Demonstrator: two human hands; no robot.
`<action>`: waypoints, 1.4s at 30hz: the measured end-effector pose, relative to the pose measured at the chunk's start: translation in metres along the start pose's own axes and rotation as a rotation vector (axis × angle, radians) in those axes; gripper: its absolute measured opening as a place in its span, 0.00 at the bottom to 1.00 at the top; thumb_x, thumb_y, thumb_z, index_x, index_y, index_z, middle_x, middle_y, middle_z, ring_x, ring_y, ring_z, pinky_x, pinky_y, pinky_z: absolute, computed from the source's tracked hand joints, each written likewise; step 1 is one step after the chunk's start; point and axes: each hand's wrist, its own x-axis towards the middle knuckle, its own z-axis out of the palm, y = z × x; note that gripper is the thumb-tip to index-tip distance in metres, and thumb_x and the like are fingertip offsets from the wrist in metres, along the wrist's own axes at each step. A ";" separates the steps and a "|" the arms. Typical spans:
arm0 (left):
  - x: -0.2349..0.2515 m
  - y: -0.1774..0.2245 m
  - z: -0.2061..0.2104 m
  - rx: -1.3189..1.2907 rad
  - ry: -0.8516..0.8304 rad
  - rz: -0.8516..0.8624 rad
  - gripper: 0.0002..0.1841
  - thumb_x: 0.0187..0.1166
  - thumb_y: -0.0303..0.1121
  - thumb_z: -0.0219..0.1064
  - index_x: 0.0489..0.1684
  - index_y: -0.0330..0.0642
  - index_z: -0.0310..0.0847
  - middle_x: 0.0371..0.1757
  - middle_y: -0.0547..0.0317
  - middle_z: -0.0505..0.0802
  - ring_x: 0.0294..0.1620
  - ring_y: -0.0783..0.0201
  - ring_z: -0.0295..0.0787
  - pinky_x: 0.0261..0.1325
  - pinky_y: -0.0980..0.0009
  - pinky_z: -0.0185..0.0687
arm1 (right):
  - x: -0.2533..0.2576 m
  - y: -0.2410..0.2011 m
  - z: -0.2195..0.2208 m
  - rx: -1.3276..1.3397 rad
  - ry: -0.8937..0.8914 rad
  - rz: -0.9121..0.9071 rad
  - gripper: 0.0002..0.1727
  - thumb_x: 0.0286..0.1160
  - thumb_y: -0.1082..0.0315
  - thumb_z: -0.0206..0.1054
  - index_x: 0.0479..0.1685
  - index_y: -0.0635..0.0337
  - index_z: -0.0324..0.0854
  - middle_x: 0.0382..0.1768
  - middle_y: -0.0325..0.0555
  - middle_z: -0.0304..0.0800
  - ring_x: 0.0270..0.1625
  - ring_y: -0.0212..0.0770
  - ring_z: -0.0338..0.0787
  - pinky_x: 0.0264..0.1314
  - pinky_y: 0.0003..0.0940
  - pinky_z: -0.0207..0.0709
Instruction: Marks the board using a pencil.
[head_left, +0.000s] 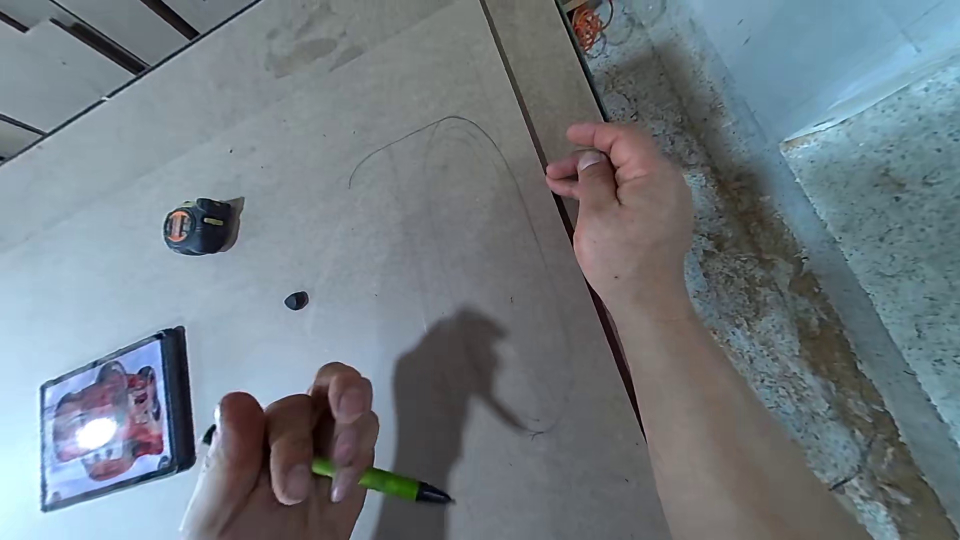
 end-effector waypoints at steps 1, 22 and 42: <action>0.001 -0.002 -0.002 0.075 -0.003 -0.012 0.36 0.88 0.62 0.49 0.19 0.44 0.90 0.41 0.52 0.93 0.34 0.63 0.88 0.34 0.73 0.84 | 0.000 0.000 0.000 0.002 -0.001 0.003 0.15 0.90 0.67 0.54 0.63 0.49 0.86 0.44 0.28 0.97 0.48 0.24 0.96 0.52 0.26 0.93; 0.100 -0.065 0.056 0.504 -0.236 0.067 0.10 0.85 0.25 0.61 0.56 0.29 0.84 0.44 0.44 0.96 0.42 0.54 0.96 0.49 0.59 0.96 | 0.003 0.001 0.000 0.002 -0.014 0.003 0.15 0.89 0.69 0.55 0.62 0.50 0.85 0.43 0.28 0.97 0.47 0.23 0.96 0.52 0.23 0.92; 0.111 -0.085 0.071 0.797 -0.072 0.264 0.04 0.72 0.20 0.72 0.36 0.38 0.83 0.27 0.59 0.93 0.24 0.64 0.92 0.27 0.70 0.93 | 0.005 0.000 -0.001 -0.062 -0.028 0.008 0.14 0.88 0.66 0.55 0.53 0.49 0.89 0.42 0.26 0.98 0.49 0.22 0.95 0.55 0.22 0.89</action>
